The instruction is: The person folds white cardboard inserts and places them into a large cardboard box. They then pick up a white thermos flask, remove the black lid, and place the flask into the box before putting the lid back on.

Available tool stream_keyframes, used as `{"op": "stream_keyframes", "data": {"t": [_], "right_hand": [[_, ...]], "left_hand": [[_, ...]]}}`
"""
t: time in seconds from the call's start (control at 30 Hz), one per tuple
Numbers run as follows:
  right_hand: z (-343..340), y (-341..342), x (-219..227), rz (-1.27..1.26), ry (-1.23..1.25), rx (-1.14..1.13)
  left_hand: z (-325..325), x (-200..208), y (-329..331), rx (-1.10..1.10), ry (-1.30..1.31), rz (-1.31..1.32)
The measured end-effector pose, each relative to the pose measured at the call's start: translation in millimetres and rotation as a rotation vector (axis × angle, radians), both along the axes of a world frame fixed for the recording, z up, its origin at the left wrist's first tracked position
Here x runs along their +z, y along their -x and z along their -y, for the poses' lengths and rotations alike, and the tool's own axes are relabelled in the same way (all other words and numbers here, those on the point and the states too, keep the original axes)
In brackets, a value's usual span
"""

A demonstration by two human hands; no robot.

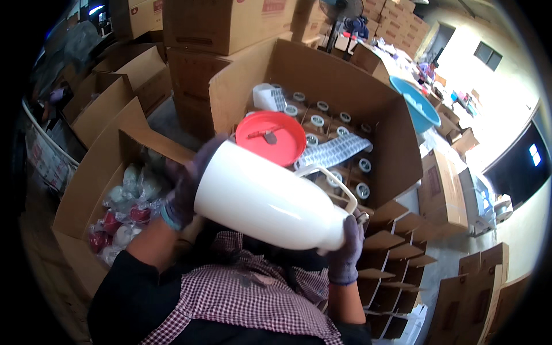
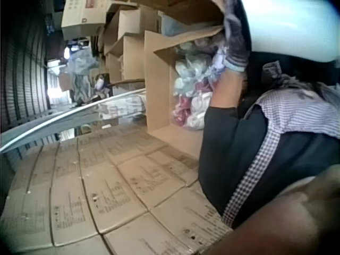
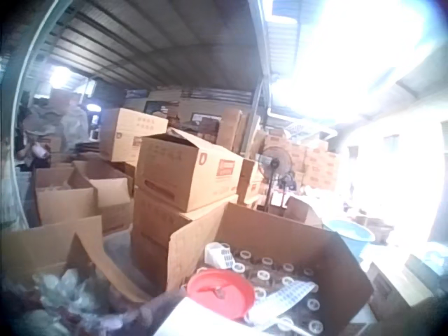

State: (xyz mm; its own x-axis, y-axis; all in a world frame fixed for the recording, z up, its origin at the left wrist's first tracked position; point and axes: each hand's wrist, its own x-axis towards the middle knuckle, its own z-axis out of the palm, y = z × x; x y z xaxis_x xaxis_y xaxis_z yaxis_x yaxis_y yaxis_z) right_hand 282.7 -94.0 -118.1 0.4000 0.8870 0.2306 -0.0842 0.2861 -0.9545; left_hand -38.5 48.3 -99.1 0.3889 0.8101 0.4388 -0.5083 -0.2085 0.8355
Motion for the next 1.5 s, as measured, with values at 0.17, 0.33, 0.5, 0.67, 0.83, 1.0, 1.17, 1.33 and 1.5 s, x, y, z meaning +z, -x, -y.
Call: {"op": "stream_keyframes", "data": {"t": [0.17,0.33,0.5,0.67,0.83,1.0,1.17,1.33,1.5], "right_hand": [[1,32,-75,-0.821,0.407,0.288],[9,61,-104,0.828,0.22,-0.169],[-30,6,-60,0.326,-0.068,-0.277],[-116,-43,-70,-0.592,0.033,0.241],[-180,-72,-87,-0.843,0.014,0.81],[-199,-24,-56,-0.903,0.024,0.679],[-188,-14,-74,-1.065,-0.125,0.853],[-196,-53,-93,-0.942,-0.059,0.749],[-212,-58,-59,-1.107,-0.09,0.86]], "left_hand": [[-40,-3,-7,-0.092,-0.245,-0.026],[-25,-51,-75,0.295,-0.532,-0.541],[-9,-72,-98,0.449,-0.482,-0.461],[-5,-35,-108,0.222,-0.407,-0.457],[-8,36,-108,0.53,-0.665,-0.173],[-46,15,-130,0.547,-0.349,-0.224],[-55,-28,-160,0.25,-0.28,-0.242],[-47,11,-139,0.343,-0.342,0.047],[-29,29,-154,0.163,-0.335,-0.383]]}}
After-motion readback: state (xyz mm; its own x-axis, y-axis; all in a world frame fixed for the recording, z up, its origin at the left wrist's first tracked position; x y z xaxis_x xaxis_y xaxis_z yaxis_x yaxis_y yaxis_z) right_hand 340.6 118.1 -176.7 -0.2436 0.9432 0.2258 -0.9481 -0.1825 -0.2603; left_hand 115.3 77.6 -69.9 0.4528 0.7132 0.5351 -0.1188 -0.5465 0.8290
